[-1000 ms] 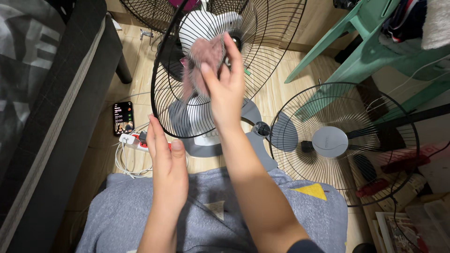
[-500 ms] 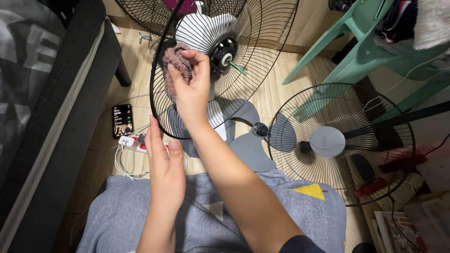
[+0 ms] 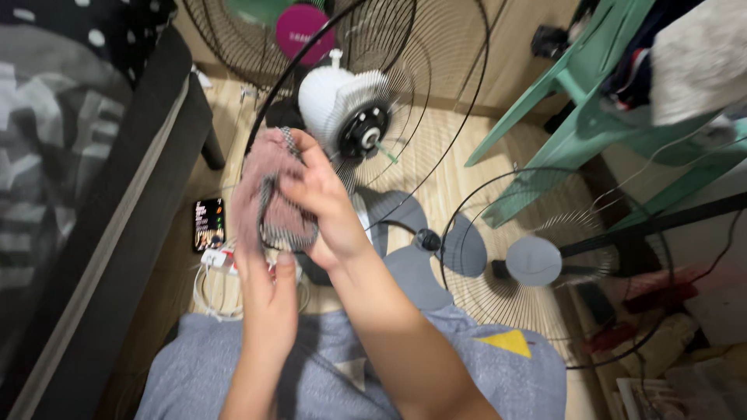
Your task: The person sits on the floor and wipes the front grille and blades of a standing electric fan using a cloth. They rotate the fan head to reach different sections and continue wiping the grille and blades throughout the clip.
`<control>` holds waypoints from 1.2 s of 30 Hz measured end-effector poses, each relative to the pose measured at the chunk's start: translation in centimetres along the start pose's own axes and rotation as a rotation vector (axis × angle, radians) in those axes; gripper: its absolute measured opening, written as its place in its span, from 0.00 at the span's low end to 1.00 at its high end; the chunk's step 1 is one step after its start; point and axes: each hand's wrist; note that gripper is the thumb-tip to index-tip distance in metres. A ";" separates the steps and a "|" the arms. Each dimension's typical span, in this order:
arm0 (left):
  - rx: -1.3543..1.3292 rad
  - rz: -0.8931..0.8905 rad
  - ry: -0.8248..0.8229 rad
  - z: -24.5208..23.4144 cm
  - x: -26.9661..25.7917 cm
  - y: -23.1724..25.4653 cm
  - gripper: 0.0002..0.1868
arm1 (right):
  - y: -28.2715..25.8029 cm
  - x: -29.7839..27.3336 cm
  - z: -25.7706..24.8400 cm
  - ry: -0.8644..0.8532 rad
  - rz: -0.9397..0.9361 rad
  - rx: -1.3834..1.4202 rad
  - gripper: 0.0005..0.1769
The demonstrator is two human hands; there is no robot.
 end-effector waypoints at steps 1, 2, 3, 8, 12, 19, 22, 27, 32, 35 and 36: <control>-0.064 0.013 0.006 0.1 0.3 0.4 0.35 | -0.9 -0.1 0.3 -0.026 -0.028 -0.020 0.30; 0.043 0.050 0.046 -0.1 0.6 0.8 0.37 | -1.6 0.1 0.5 -0.001 -0.079 -0.094 0.31; 0.150 0.087 0.086 -0.4 0.9 1.3 0.39 | -2.2 0.4 0.7 0.025 -0.130 -0.168 0.31; 0.223 0.206 0.205 -0.9 4.8 4.9 0.39 | -2.4 4.7 0.5 0.179 -0.295 -0.317 0.25; 0.453 0.211 0.075 -0.5 9.9 7.3 0.34 | -0.1 5.8 0.2 0.176 -0.422 -0.692 0.17; 0.400 0.266 0.028 0.2 10.9 8.8 0.36 | 1.3 4.4 -1.1 0.310 -0.323 -1.215 0.12; 0.311 0.256 -0.014 0.1 10.7 8.8 0.36 | 2.0 5.3 -1.3 0.158 -0.279 -0.480 0.17; 0.181 0.201 -0.030 0.2 10.2 9.2 0.36 | 3.7 4.7 -1.1 0.279 -0.401 -0.417 0.20; 0.249 0.234 0.038 0.6 9.3 10.2 0.34 | 5.6 5.0 -1.9 0.353 -0.468 -0.487 0.19; 0.245 0.190 0.065 0.8 9.2 10.6 0.30 | 5.3 6.5 -2.9 0.474 -0.488 -0.987 0.14; 0.271 0.186 0.086 0.9 9.3 10.6 0.29 | 4.7 6.6 -3.3 0.479 -0.435 -1.088 0.13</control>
Point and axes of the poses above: each hand's wrist, its own x-axis towards the middle knuckle, its own z-axis out of the palm, y = z × x
